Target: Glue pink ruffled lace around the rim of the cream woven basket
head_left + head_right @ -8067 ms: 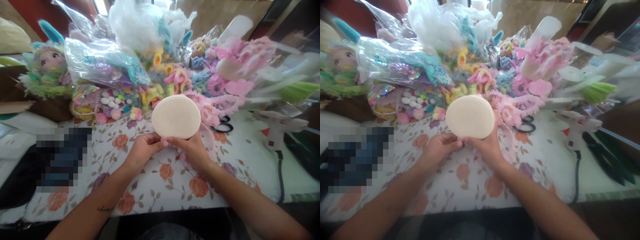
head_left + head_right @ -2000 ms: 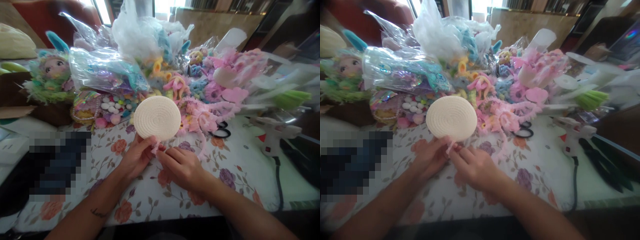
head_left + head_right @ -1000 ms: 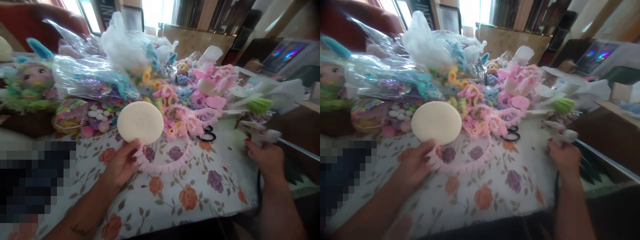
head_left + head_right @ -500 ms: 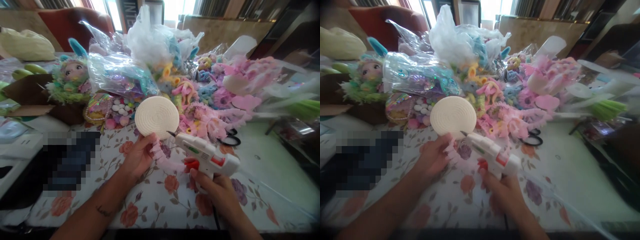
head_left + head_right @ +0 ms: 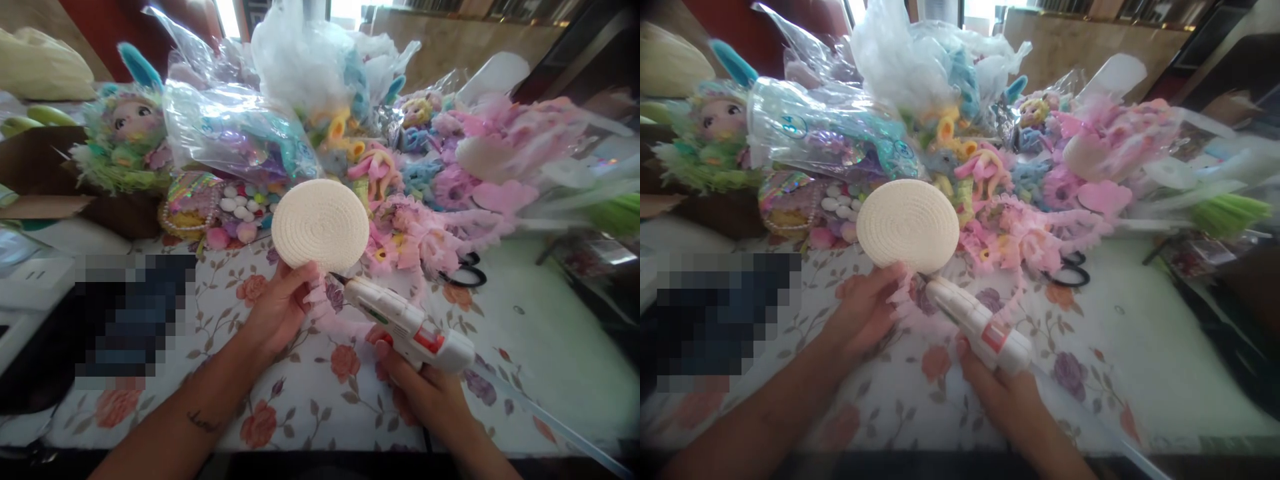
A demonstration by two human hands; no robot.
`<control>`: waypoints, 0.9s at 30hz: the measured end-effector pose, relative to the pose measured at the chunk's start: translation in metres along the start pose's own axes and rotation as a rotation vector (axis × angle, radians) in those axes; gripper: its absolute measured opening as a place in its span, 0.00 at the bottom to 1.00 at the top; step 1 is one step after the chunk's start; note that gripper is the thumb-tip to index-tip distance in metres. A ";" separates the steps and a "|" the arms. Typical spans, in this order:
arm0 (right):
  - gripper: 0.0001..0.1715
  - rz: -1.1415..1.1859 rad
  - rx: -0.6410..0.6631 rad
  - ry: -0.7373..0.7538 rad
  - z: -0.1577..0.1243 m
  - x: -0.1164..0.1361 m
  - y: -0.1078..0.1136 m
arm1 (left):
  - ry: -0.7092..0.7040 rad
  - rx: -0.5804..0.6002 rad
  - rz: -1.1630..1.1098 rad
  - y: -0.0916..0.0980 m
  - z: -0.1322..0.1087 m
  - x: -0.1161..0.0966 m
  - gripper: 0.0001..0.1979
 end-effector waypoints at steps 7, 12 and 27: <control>0.24 -0.015 -0.013 -0.029 -0.001 -0.001 -0.002 | 0.067 0.017 0.020 -0.004 -0.002 0.002 0.15; 0.22 -0.012 -0.006 -0.008 0.000 -0.001 -0.003 | 0.078 0.051 0.038 -0.005 -0.004 0.002 0.14; 0.26 -0.030 -0.031 0.209 0.007 0.006 0.003 | 0.016 0.041 -0.009 -0.004 -0.001 0.000 0.14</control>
Point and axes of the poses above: each hand's wrist, its own z-axis towards the middle knuckle, its own y-axis out of the back of the hand, x = y × z, the point moved 4 cm from there along z, towards the middle knuckle, and after that the axes turned 8 degrees about y, right-handed, at the moved point
